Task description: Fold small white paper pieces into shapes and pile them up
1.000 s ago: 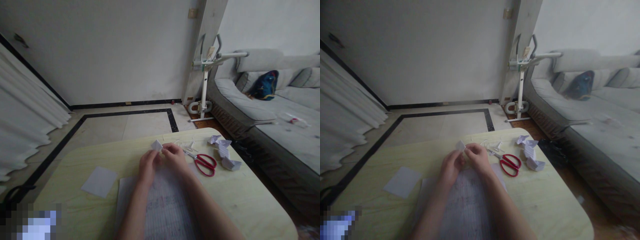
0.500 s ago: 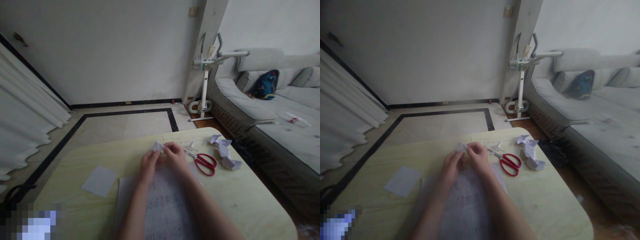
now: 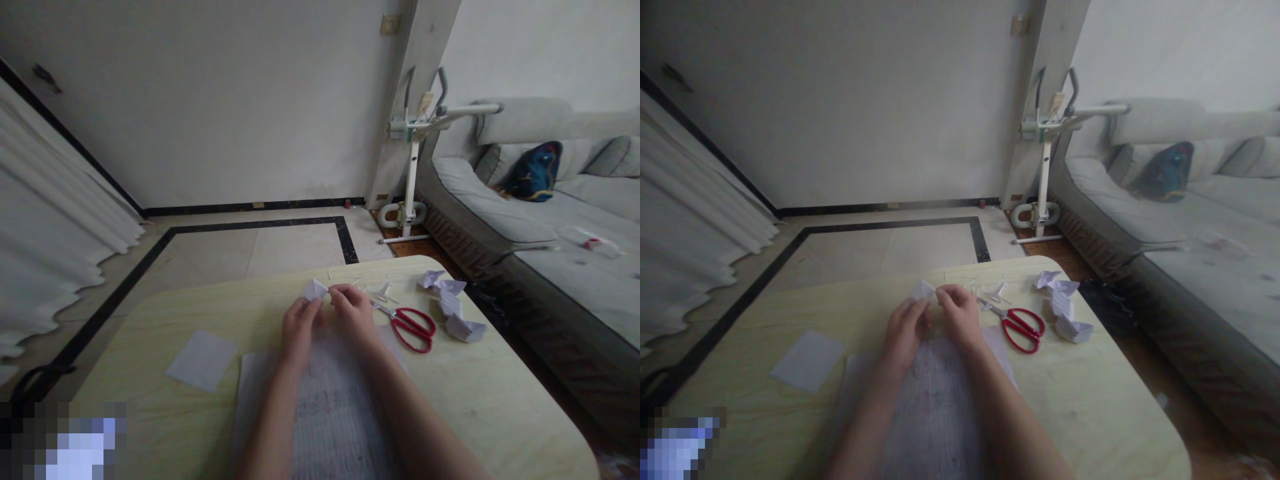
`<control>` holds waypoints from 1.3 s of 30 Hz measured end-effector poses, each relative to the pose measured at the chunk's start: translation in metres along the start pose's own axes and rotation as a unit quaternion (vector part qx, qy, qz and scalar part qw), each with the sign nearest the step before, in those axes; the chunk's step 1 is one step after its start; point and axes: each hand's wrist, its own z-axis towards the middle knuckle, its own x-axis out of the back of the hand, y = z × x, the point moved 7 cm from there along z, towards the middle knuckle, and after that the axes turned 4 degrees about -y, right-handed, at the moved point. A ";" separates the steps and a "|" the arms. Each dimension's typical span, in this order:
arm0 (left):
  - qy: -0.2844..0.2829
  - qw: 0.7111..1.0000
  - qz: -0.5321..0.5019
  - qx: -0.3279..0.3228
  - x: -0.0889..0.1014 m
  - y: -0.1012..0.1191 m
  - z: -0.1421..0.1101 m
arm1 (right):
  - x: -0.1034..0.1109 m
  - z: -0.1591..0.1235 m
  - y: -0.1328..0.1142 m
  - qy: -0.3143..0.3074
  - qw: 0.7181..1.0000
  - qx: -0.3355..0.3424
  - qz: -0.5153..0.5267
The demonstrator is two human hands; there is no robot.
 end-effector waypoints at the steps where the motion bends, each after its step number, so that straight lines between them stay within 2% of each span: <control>1: -0.003 1.000 0.001 -0.004 0.000 -0.001 0.001 | -0.002 -0.001 -0.001 -0.012 1.000 0.001 -0.004; 14: -0.045 0.998 0.040 -0.003 -0.009 0.003 -0.003 | 0.003 -0.002 0.006 0.011 0.999 -0.013 0.031; 25: -0.017 0.996 0.085 -0.021 -0.006 0.010 -0.003 | -0.003 -0.005 0.001 -0.020 0.998 -0.011 0.064; 28: -0.014 0.994 0.100 -0.033 -0.007 0.014 -0.004 | -0.008 -0.006 -0.003 -0.041 0.999 -0.002 0.034; 31: -0.013 0.992 0.119 -0.048 -0.009 0.017 -0.006 | -0.006 -0.005 -0.002 -0.029 0.999 -0.004 -0.013; 39: -0.038 0.994 0.094 -0.049 -0.012 0.010 -0.008 | -0.008 -0.003 0.002 -0.054 0.998 0.012 -0.006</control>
